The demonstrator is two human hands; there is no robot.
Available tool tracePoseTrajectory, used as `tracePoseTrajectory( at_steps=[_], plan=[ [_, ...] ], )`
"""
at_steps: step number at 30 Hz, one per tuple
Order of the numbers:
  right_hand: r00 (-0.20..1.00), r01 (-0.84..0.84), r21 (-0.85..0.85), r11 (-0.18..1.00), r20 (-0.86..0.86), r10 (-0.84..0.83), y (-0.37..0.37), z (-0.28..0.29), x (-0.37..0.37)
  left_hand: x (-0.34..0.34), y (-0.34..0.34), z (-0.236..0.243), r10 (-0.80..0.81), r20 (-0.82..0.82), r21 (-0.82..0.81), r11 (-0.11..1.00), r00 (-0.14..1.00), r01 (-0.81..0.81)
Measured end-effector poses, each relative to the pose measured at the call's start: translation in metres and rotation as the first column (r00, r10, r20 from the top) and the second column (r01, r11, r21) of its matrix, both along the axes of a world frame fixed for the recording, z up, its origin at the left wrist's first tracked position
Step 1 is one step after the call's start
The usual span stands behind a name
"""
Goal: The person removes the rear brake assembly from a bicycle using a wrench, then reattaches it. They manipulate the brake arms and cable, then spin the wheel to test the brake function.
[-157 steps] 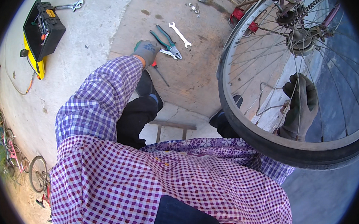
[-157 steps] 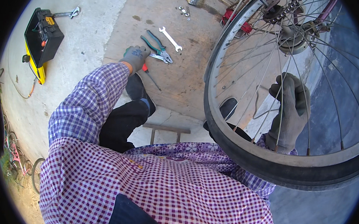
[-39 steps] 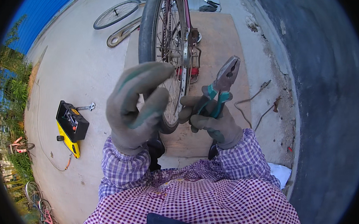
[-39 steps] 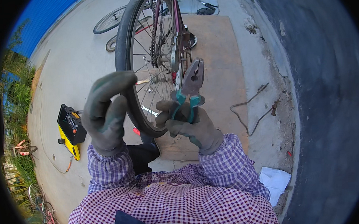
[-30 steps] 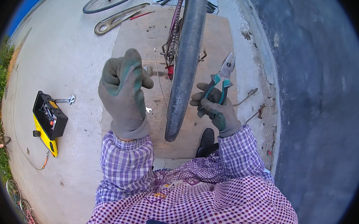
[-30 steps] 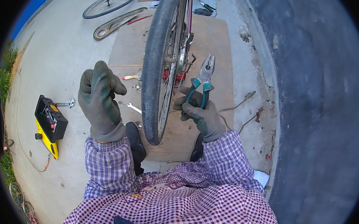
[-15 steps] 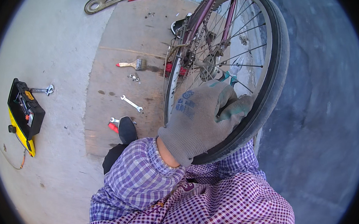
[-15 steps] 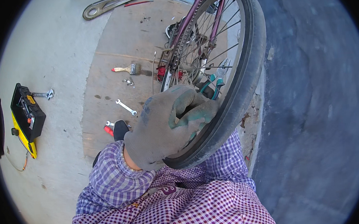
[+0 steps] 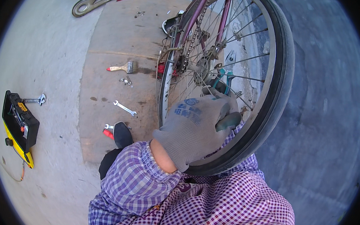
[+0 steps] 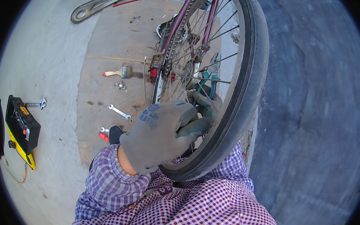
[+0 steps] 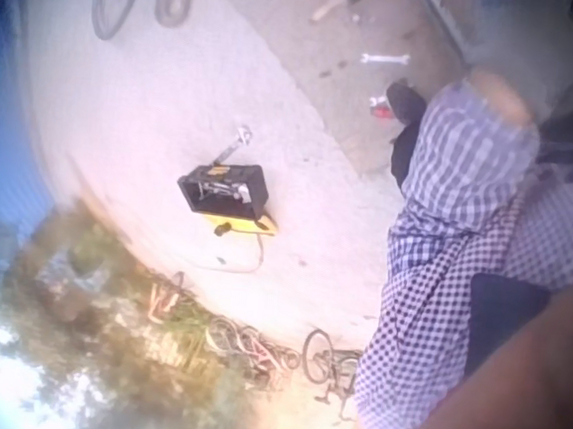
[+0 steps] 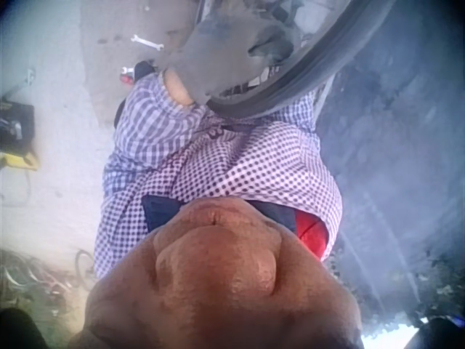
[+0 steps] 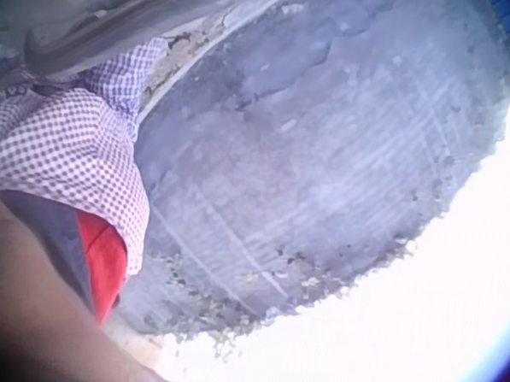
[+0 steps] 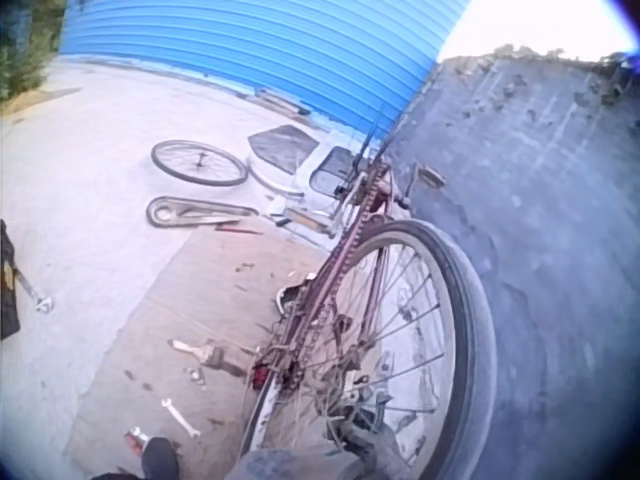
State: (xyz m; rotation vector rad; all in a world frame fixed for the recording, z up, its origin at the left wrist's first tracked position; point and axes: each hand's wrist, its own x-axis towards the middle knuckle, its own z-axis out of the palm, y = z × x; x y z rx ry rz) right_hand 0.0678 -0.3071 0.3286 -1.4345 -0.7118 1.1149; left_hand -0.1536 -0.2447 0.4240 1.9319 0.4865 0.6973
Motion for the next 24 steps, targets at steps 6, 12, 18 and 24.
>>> tracePoseTrajectory(
  at_steps=[6, 12, 18, 24],
  plan=[
    [0.988, 0.108, -0.302, 0.947, 0.14, -0.068, 0.011, 0.005, 0.028, 0.019, 0.001, -0.002, 0.025, -0.017, 0.012, 1.0, 1.0, -0.025],
    [0.984, 0.09, -0.413, 0.906, 0.176, -0.017, 0.003, 0.022, 0.026, 0.033, 0.0, -0.006, 0.029, 0.015, 0.08, 0.996, 0.999, -0.03],
    [0.952, 0.121, -0.277, 0.953, 0.304, -0.033, -0.005, 0.026, 0.027, 0.036, -0.008, 0.0, 0.018, -0.01, 0.032, 0.999, 1.0, -0.018],
    [0.944, 0.244, -0.241, 0.939, 0.28, -0.173, -0.011, 0.011, 0.03, 0.036, -0.017, 0.003, 0.027, -0.009, 0.046, 0.999, 1.0, -0.027]
  ],
)
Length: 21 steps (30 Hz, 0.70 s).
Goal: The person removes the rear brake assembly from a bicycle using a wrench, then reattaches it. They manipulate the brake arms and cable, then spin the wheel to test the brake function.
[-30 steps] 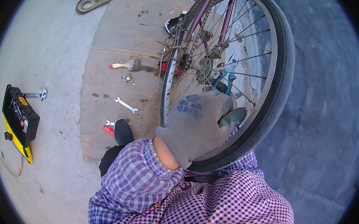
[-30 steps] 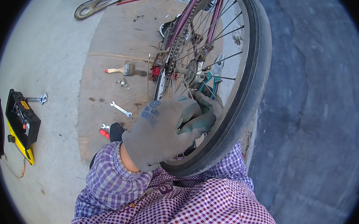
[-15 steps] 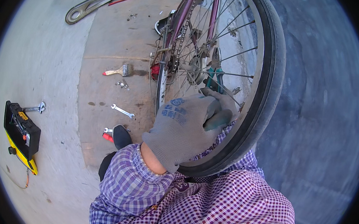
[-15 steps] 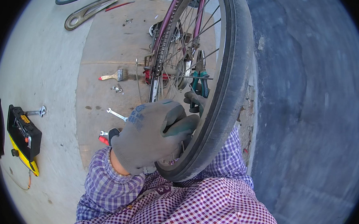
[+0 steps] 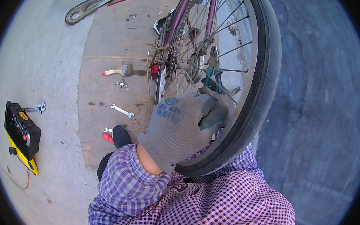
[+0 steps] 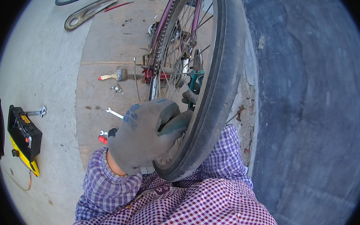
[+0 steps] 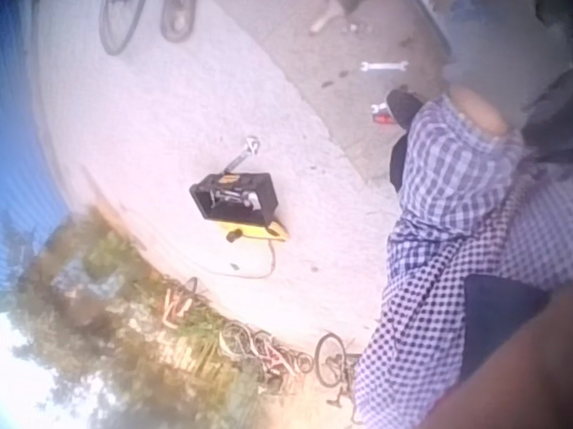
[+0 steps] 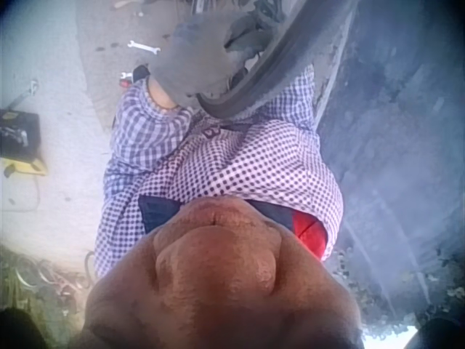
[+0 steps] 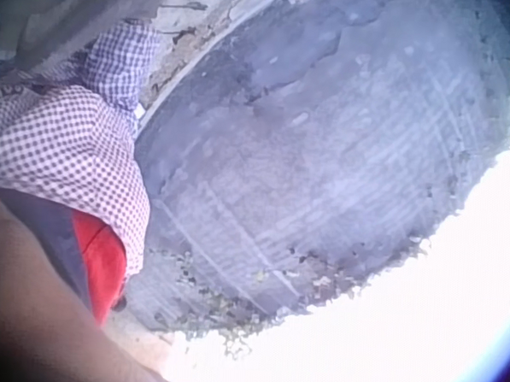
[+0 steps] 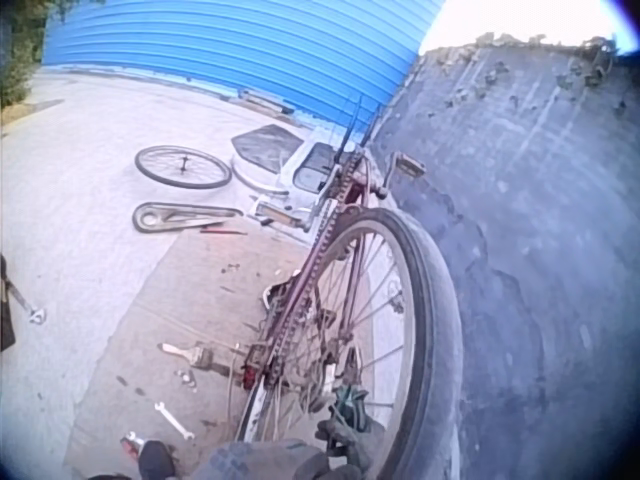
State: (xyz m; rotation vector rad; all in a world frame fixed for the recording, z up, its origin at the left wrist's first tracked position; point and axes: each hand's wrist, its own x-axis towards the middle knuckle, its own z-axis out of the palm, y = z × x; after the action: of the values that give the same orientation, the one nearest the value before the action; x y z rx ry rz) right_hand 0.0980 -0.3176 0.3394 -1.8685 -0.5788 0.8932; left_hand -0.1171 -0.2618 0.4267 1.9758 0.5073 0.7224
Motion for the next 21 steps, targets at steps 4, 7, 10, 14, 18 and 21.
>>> tracePoseTrajectory(
  at_steps=[4, 7, 10, 14, 18, 21],
  plan=[
    [0.994, 0.066, 0.137, 0.988, -0.095, -0.053, -0.007, -0.024, 0.006, -0.002, -0.007, 0.001, 0.024, -0.032, -0.016, 1.0, 0.999, -0.025],
    [0.966, 0.045, 0.262, 0.964, -0.258, 0.025, -0.009, -0.039, 0.014, -0.002, -0.012, 0.001, 0.046, -0.005, -0.026, 0.999, 0.999, -0.046],
    [0.935, 0.052, 0.32, 0.946, -0.349, 0.066, -0.011, -0.045, 0.017, -0.002, -0.016, 0.0, 0.061, 0.018, -0.021, 0.998, 0.998, -0.061],
    [0.973, 0.031, 0.227, 0.973, -0.229, 0.023, -0.02, -0.044, 0.015, -0.003, -0.02, -0.004, 0.073, 0.027, 0.018, 0.997, 0.997, -0.073],
    [0.935, -0.118, 0.37, 0.921, -0.27, 0.228, -0.028, -0.047, 0.013, -0.013, -0.026, -0.009, 0.073, 0.019, -0.018, 0.997, 0.997, -0.072],
    [0.84, -0.018, 0.51, 0.86, -0.46, 0.289, -0.033, -0.055, 0.005, -0.025, -0.031, -0.014, 0.084, 0.009, -0.011, 0.996, 0.996, -0.084]
  ],
)
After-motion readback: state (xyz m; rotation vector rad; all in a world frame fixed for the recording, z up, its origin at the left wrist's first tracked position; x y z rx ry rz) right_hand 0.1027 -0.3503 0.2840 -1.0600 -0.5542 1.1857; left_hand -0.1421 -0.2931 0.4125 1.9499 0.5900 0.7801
